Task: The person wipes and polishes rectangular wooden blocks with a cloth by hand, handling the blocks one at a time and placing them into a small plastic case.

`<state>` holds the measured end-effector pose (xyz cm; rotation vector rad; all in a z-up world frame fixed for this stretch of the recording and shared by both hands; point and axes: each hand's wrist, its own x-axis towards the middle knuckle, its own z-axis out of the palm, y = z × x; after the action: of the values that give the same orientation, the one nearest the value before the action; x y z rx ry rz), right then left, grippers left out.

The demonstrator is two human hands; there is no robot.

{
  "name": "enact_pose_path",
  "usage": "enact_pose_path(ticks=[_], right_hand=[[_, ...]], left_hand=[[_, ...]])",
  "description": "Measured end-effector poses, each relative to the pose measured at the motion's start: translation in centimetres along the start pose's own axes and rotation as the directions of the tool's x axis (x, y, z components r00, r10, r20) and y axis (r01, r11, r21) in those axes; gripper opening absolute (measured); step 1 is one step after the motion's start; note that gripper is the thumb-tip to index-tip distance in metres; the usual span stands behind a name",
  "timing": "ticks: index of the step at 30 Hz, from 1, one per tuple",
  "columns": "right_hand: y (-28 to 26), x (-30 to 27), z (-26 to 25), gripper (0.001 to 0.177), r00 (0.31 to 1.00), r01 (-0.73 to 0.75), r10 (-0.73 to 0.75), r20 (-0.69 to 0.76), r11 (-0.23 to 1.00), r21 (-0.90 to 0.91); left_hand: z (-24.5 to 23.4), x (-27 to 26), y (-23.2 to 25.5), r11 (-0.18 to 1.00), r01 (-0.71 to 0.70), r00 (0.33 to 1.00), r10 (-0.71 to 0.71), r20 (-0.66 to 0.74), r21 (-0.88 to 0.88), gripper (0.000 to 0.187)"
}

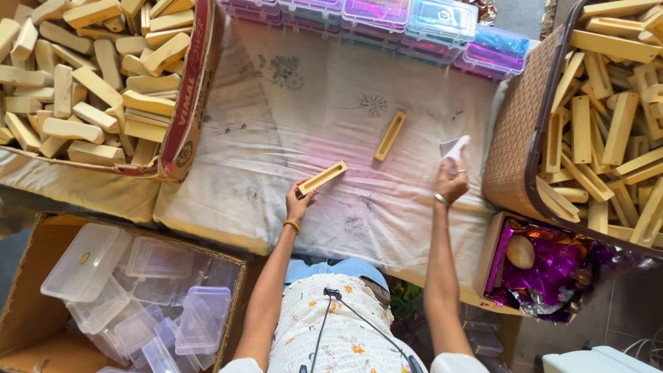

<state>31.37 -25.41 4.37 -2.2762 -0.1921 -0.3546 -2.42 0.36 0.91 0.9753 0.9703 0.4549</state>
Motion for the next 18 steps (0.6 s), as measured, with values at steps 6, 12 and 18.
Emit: enact_pose_path(ticks=[6, 12, 18], right_hand=[[-7.0, -7.9, -2.9, 0.021, 0.69, 0.091, -0.32, 0.65, 0.928, 0.36], [-5.2, -9.6, -1.4, 0.028, 0.75, -0.111, -0.078, 0.657, 0.964, 0.242], [-3.2, -9.5, 3.0, 0.068, 0.917, 0.046, -0.091, 0.389, 0.991, 0.123]], left_hand=[[-0.2, 1.5, -0.5, 0.999, 0.028, 1.0, -0.028, 0.008, -0.02, 0.044], [-1.7, 2.7, -3.0, 1.0, 0.005, 1.0, -0.004, -0.029, 0.027, 0.045], [-1.6, 2.4, -3.2, 0.952, -0.227, 0.971, 0.238, -0.028, 0.207, 0.055]])
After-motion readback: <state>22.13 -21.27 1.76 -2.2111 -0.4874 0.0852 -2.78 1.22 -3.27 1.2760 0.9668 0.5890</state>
